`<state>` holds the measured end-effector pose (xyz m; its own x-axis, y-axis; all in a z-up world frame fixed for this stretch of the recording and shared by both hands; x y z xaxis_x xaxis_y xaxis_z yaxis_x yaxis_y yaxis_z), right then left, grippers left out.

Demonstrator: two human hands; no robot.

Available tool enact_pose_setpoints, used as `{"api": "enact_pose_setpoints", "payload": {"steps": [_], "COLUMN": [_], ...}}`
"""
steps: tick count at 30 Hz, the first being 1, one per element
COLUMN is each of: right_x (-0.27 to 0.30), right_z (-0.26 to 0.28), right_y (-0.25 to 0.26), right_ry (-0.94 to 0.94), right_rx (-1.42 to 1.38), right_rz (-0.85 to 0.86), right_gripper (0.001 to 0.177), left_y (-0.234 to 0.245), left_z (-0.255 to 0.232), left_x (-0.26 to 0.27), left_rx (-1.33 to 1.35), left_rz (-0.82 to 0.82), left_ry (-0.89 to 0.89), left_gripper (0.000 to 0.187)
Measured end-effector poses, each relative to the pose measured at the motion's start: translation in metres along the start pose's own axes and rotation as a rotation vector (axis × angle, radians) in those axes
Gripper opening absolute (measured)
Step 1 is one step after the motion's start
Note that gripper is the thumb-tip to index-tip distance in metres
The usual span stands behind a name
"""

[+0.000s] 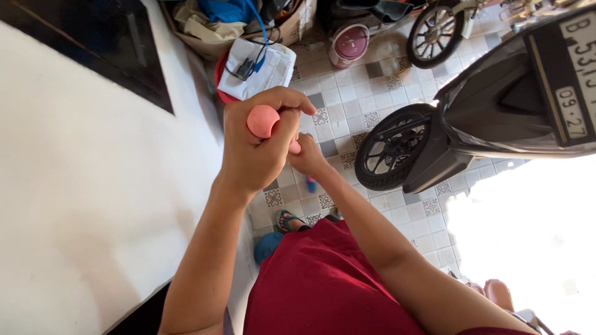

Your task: The person sweeps the tiled floor with a pink broom, moving around a laundry basket and parked motorcycles.

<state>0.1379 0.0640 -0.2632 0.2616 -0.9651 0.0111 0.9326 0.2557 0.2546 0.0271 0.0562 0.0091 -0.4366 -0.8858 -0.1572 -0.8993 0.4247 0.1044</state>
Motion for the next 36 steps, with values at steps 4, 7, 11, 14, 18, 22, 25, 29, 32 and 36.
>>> {"api": "enact_pose_setpoints", "payload": {"steps": [4, 7, 11, 14, 18, 22, 25, 29, 32, 36], "right_x": [0.008, -0.015, -0.046, -0.076, -0.094, -0.118, -0.137, -0.151, -0.153, -0.169], "right_z": [-0.021, -0.001, 0.005, 0.002, -0.005, -0.019, -0.038, -0.061, -0.093, -0.153], "right_y": [0.022, 0.038, 0.068, 0.103, 0.136, 0.141, 0.136, 0.15, 0.172, 0.203], "right_ry": [-0.129, 0.058, 0.102, 0.087, 0.16, 0.223, 0.123, 0.127, 0.179, 0.222], "right_rx": [0.16, 0.214, 0.163, 0.103, 0.14, 0.114, 0.171, 0.15, 0.107, 0.241], "right_rz": [-0.059, -0.152, -0.294, -0.404, -0.546, -0.481, -0.455, -0.445, -0.434, -0.38], "right_gripper": [0.013, 0.014, 0.016, 0.031, 0.034, 0.028, 0.03, 0.03, 0.029, 0.023], "left_y": [-0.009, -0.008, -0.034, -0.064, -0.088, -0.077, -0.071, -0.081, -0.108, -0.153], "left_z": [-0.013, -0.038, -0.047, -0.023, 0.02, 0.042, 0.038, 0.045, 0.077, 0.135], "left_x": [-0.009, -0.014, -0.029, -0.049, -0.067, -0.087, -0.106, -0.136, -0.155, -0.174], "left_rx": [0.039, -0.03, -0.18, -0.271, -0.153, -0.19, -0.199, -0.234, -0.288, -0.284], "left_rz": [0.0, 0.029, 0.128, 0.197, 0.007, -0.155, -0.13, -0.024, 0.095, 0.293], "left_ry": [-0.059, -0.172, -0.342, -0.399, -0.343, -0.133, -0.133, -0.24, -0.266, -0.193], "left_gripper": [0.019, 0.019, 0.015, 0.014, 0.015, 0.008, 0.01, 0.01, 0.011, 0.01]}}
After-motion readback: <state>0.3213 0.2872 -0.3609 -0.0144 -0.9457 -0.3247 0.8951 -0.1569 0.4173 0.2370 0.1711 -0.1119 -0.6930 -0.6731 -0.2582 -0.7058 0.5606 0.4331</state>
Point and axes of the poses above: each hand's wrist, its own x-axis away from the middle knuckle, its own y-axis out of the back of the hand, z = x × y, the point moved 6 cm from there along -x, towards the middle knuckle, and after that the axes turned 7 degrees about z, right-handed, at the moved point
